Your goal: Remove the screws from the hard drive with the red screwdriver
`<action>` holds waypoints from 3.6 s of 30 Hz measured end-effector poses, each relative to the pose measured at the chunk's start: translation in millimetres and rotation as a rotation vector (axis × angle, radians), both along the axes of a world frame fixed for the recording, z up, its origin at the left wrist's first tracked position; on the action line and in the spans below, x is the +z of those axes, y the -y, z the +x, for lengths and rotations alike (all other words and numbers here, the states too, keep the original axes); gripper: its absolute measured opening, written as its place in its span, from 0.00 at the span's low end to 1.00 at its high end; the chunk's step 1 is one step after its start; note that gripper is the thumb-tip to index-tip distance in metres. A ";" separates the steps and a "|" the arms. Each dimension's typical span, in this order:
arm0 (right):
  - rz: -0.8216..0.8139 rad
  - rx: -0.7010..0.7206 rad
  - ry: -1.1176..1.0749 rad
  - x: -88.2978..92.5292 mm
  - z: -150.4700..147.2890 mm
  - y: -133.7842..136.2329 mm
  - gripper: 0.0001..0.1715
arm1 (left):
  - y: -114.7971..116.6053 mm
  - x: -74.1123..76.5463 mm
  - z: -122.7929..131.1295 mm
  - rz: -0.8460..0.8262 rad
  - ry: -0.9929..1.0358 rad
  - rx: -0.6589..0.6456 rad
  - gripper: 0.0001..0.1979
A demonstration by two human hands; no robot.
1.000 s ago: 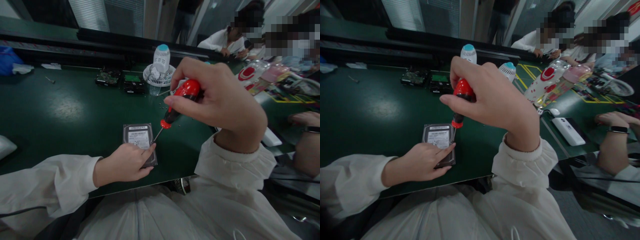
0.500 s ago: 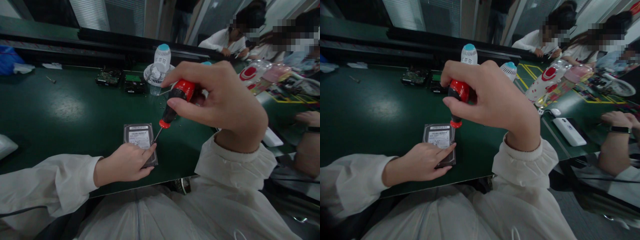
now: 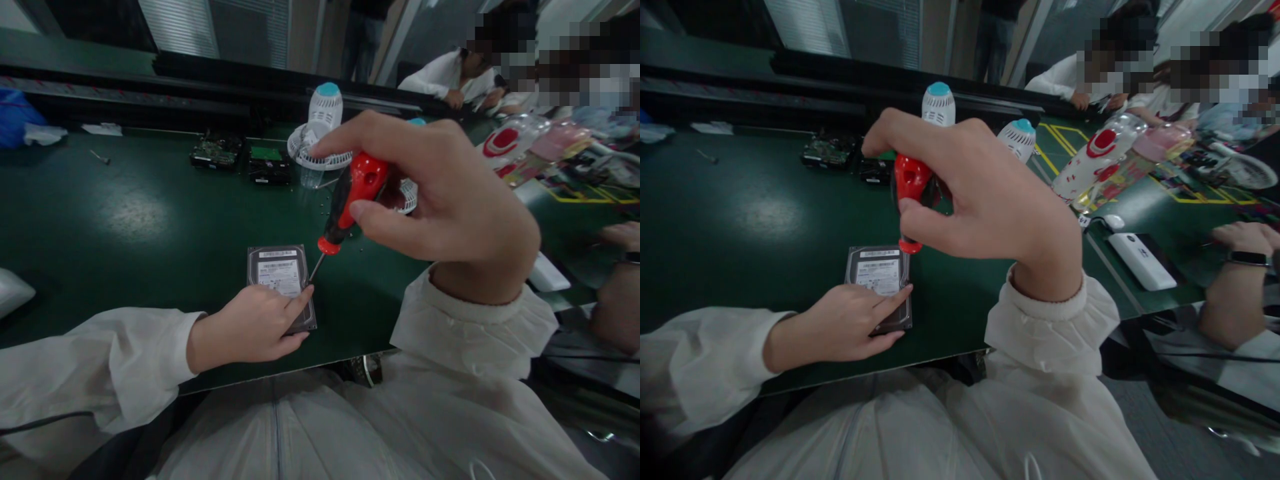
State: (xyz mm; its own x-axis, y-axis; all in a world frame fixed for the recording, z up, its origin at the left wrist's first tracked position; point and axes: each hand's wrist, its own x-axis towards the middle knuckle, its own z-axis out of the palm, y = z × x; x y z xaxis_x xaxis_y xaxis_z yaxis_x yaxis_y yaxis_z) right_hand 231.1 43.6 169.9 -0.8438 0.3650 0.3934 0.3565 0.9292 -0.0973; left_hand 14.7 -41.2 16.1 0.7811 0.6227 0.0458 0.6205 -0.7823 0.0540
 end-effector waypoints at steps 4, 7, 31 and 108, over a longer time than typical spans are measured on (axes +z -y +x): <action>-0.006 -0.035 -0.011 -0.8 -0.8 0.1 0.23 | 0.1 -1.3 0.1 0.009 -0.008 0.006 0.34; 0.031 -0.133 -0.034 -2.6 -1.7 1.3 0.22 | 0.2 -2.1 0.1 0.012 -0.004 0.003 0.34; 0.124 -0.102 -0.097 -10.0 -7.6 -4.7 0.26 | 0.3 1.4 0.3 -0.011 -0.004 0.003 0.33; 0.072 0.030 -0.066 -12.6 -16.9 13.3 0.21 | 1.5 1.1 0.6 -0.011 -0.020 0.007 0.33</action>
State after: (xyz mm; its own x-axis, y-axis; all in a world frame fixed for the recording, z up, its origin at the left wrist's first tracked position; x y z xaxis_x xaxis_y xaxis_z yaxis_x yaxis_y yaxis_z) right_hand 214.3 30.3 157.2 -0.8250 0.3090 0.4731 0.3238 0.9447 -0.0523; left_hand 15.3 -42.6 17.2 0.7772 0.6289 0.0233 0.6274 -0.7771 0.0496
